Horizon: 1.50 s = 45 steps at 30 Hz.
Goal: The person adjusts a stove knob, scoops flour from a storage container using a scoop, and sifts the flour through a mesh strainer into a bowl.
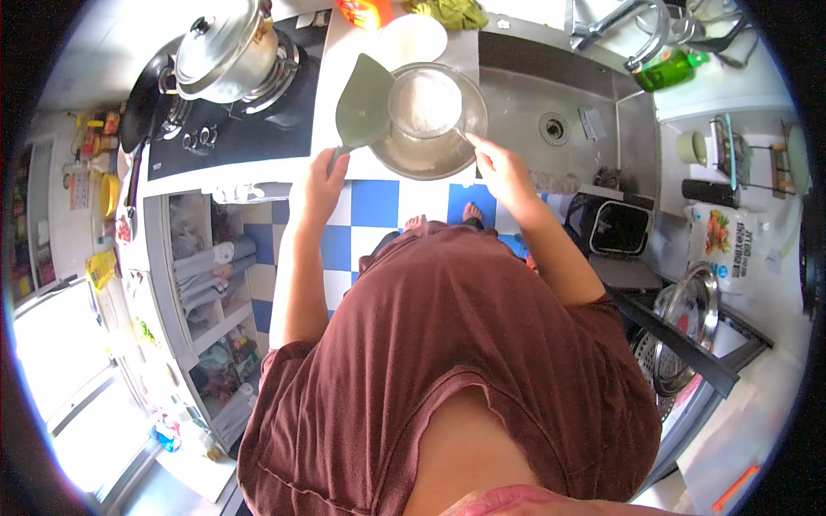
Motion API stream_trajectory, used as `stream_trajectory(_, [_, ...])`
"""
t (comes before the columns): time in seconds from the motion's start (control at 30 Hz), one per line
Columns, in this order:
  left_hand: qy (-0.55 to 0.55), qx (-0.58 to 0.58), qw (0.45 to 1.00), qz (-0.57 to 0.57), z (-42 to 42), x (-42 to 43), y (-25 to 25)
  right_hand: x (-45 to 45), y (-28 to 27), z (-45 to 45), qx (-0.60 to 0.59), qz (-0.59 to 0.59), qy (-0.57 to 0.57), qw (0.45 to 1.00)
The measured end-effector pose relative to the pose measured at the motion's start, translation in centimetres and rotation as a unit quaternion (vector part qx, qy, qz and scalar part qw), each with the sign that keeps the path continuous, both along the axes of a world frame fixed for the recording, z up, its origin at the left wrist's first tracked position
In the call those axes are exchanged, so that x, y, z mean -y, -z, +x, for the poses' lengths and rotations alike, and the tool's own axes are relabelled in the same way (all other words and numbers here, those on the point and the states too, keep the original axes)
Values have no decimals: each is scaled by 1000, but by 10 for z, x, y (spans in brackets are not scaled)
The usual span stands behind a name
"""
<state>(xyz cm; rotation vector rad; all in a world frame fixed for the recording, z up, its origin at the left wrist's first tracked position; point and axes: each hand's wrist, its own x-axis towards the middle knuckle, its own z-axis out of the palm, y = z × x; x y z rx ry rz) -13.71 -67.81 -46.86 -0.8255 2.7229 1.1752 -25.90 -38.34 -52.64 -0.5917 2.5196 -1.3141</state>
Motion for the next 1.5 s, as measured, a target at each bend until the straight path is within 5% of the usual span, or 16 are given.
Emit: stream_trajectory(1.5, [-8,16,999,36,-1,4,9,2,-14,3,-33,64,-21,997])
